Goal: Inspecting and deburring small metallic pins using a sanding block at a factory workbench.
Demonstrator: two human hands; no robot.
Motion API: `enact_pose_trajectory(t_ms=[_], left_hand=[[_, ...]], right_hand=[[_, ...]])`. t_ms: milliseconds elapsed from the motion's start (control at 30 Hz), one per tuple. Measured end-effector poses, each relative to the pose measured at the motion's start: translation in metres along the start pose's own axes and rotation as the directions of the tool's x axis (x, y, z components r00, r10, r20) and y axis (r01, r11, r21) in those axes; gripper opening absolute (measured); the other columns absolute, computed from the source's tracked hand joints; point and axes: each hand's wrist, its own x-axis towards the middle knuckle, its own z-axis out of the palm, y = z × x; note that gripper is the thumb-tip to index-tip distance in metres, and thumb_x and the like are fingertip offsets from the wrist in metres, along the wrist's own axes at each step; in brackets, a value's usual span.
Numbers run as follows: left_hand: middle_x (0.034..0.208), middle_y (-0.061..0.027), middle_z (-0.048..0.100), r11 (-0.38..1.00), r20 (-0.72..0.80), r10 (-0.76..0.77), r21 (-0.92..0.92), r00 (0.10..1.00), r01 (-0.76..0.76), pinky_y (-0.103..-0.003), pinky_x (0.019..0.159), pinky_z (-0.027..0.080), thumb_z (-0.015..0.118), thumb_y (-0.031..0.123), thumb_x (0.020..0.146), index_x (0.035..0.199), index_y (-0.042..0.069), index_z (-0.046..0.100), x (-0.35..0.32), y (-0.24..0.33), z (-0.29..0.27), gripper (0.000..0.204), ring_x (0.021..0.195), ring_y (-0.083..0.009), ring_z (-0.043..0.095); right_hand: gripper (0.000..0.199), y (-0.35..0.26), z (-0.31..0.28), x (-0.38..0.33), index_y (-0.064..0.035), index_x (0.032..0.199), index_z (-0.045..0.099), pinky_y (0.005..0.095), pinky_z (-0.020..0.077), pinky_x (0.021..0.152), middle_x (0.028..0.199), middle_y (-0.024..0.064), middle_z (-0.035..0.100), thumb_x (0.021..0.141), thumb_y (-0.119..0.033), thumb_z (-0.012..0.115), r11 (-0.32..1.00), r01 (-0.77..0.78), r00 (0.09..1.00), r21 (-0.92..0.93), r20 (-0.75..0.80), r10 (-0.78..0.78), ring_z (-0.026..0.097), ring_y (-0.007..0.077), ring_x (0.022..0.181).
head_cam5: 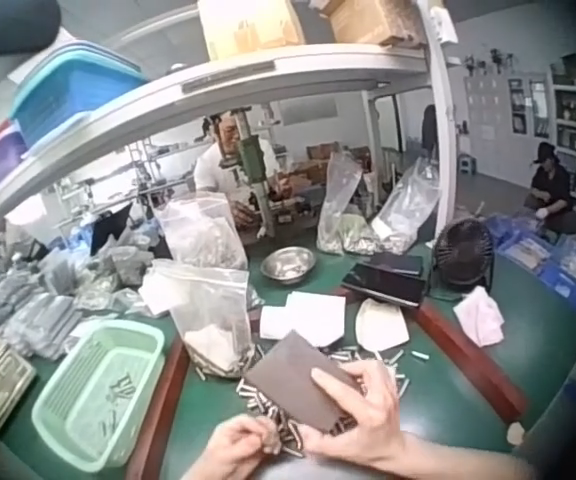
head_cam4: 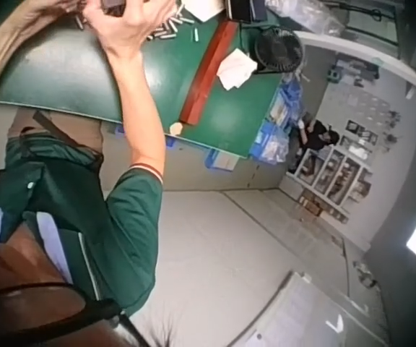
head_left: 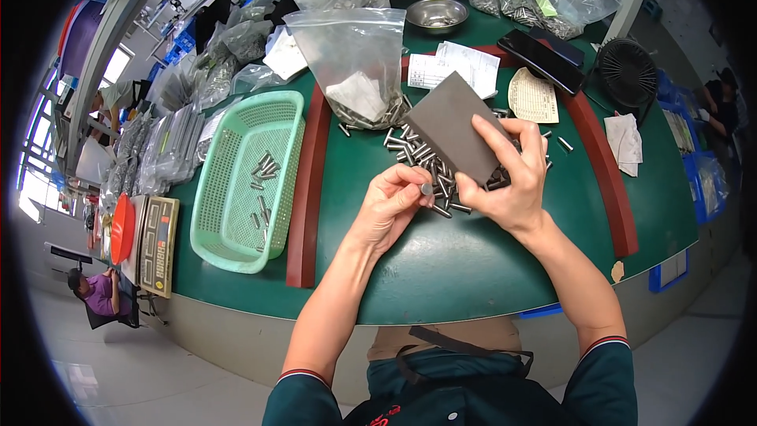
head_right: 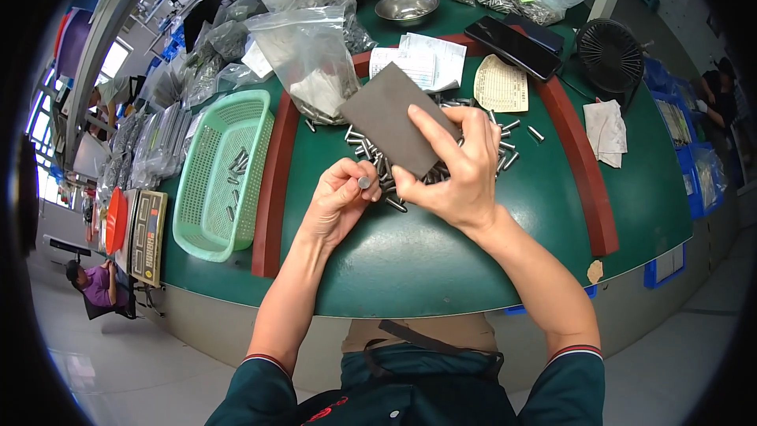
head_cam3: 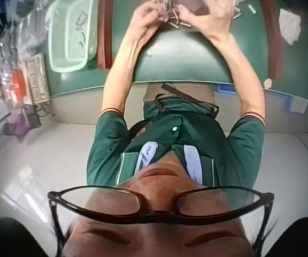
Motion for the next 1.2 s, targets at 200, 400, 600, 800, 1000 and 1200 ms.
enact_pose_trajectory(t_ms=[200,400,600,800,1000,1200], left_hand=[[0.106,-0.0097,0.059,0.993,-0.353,0.039,0.114,0.935,0.002,-0.033,0.084,0.050,0.068,0.022,0.083,0.106,0.005,0.057,-0.001,-0.008,0.020,0.031,0.089,-0.0178,0.061],[0.080,-0.0012,0.048,0.978,-0.032,0.048,0.204,0.998,-0.041,-0.029,0.071,0.041,0.074,0.020,0.077,0.095,0.013,0.060,0.006,0.002,0.015,0.024,0.074,-0.0136,0.047],[0.079,0.0022,0.044,0.998,-0.147,-0.019,-0.069,0.989,0.009,-0.023,0.069,0.038,0.077,0.019,0.074,0.093,0.013,0.057,0.003,0.003,0.008,0.029,0.073,-0.0096,0.043],[0.087,-0.0015,0.052,0.987,-0.062,-0.005,-0.159,0.998,-0.005,-0.027,0.076,0.043,0.072,0.012,0.079,0.096,0.012,0.059,0.004,0.000,-0.002,0.021,0.079,-0.0130,0.049],[0.087,-0.0019,0.052,0.987,-0.065,0.001,-0.161,0.998,-0.011,-0.027,0.078,0.043,0.071,0.009,0.079,0.098,0.012,0.059,0.006,0.000,-0.001,0.022,0.079,-0.0132,0.049],[0.089,-0.0034,0.054,0.987,-0.067,0.012,-0.162,0.998,-0.023,-0.028,0.080,0.044,0.070,0.006,0.079,0.099,0.010,0.058,0.003,-0.001,-0.005,0.024,0.081,-0.0136,0.051]], right_hand=[[0.061,-0.022,-0.004,-0.001,-0.0090,0.108,0.067,0.0354,0.0388,0.074,0.094,0.0129,0.056,0.052,-0.034,0.072,0.967,0.151,0.971,0.204,0.152,-0.184,0.052,0.0248,0.082],[0.048,0.018,-0.007,-0.001,-0.0022,0.110,0.063,0.0293,0.0432,0.078,0.089,0.0078,0.050,0.067,-0.022,0.070,0.794,-0.515,0.857,0.322,0.227,0.463,0.052,0.0190,0.084],[0.049,0.004,-0.002,-0.004,-0.0017,0.112,0.062,0.0305,0.0438,0.077,0.090,0.0091,0.050,0.067,-0.023,0.069,0.821,-0.432,0.901,0.372,0.225,0.372,0.052,0.0197,0.085],[0.049,0.005,-0.003,-0.003,-0.0021,0.112,0.062,0.0306,0.0438,0.077,0.090,0.0091,0.050,0.068,-0.022,0.068,0.824,-0.432,0.901,0.366,0.222,0.374,0.052,0.0194,0.084],[0.049,0.005,-0.004,-0.003,-0.0026,0.112,0.062,0.0304,0.0438,0.076,0.090,0.0090,0.050,0.067,-0.022,0.069,0.817,-0.441,0.897,0.371,0.228,0.380,0.051,0.0194,0.084],[0.051,0.001,-0.004,-0.004,-0.0026,0.112,0.061,0.0303,0.0441,0.076,0.090,0.0093,0.050,0.066,-0.021,0.069,0.823,-0.422,0.906,0.381,0.217,0.364,0.051,0.0197,0.084]])
